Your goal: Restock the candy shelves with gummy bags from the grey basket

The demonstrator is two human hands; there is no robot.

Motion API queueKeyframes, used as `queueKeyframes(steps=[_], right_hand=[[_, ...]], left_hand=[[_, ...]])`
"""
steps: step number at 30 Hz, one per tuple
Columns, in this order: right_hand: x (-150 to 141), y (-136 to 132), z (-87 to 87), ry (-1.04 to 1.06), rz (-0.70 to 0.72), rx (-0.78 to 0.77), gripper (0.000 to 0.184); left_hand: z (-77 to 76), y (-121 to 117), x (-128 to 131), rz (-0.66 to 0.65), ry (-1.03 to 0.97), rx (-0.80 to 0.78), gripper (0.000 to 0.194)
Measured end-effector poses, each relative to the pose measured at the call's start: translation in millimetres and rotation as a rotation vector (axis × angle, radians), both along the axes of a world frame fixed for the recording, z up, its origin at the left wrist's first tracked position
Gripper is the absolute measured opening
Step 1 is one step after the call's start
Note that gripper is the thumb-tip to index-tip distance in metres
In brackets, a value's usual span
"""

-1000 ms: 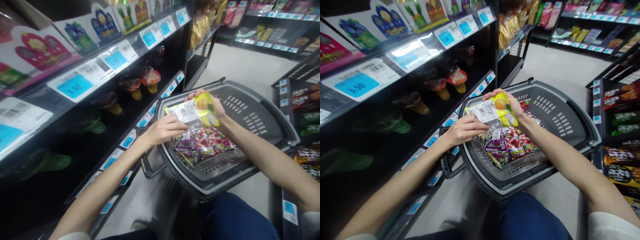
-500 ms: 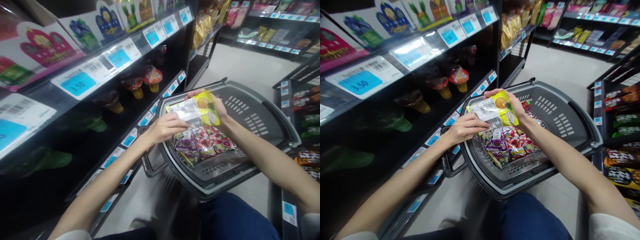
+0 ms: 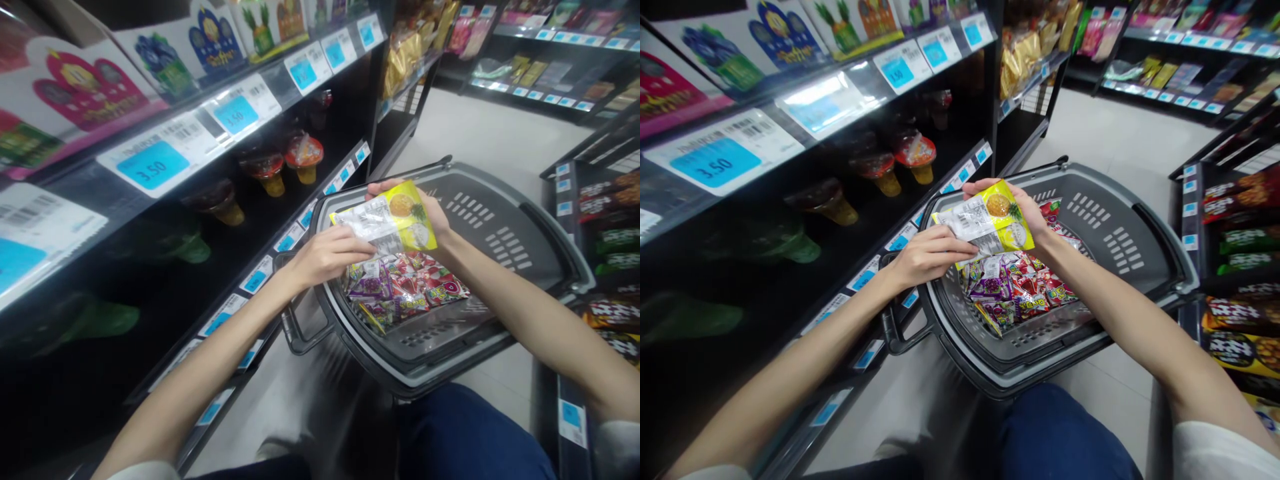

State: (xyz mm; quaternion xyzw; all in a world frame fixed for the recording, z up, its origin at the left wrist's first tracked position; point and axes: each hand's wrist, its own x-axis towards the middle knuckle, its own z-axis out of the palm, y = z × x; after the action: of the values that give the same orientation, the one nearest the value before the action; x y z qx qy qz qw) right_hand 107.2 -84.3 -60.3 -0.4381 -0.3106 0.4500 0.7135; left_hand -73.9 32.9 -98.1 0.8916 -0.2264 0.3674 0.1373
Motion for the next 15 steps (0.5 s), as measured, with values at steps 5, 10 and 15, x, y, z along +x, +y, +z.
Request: queueKeyframes(steps=[5,10,15], right_hand=[[-0.3,-1.0,-0.1,-0.02,0.01,-0.001,0.014],[-1.5,-3.7,-0.5,-0.036,0.015,-0.051,0.02],[-0.7,1.6,-0.4,-0.062,0.018,-0.116,0.029]], left_hand=[[-0.7,0.7,-0.7,0.031,0.031,-0.001,0.028],[0.2,-0.6,-2.0,0.022,0.036,-0.024,0.03],[-4.4,3.5,5.2,-0.011,0.013,-0.145,0.03]])
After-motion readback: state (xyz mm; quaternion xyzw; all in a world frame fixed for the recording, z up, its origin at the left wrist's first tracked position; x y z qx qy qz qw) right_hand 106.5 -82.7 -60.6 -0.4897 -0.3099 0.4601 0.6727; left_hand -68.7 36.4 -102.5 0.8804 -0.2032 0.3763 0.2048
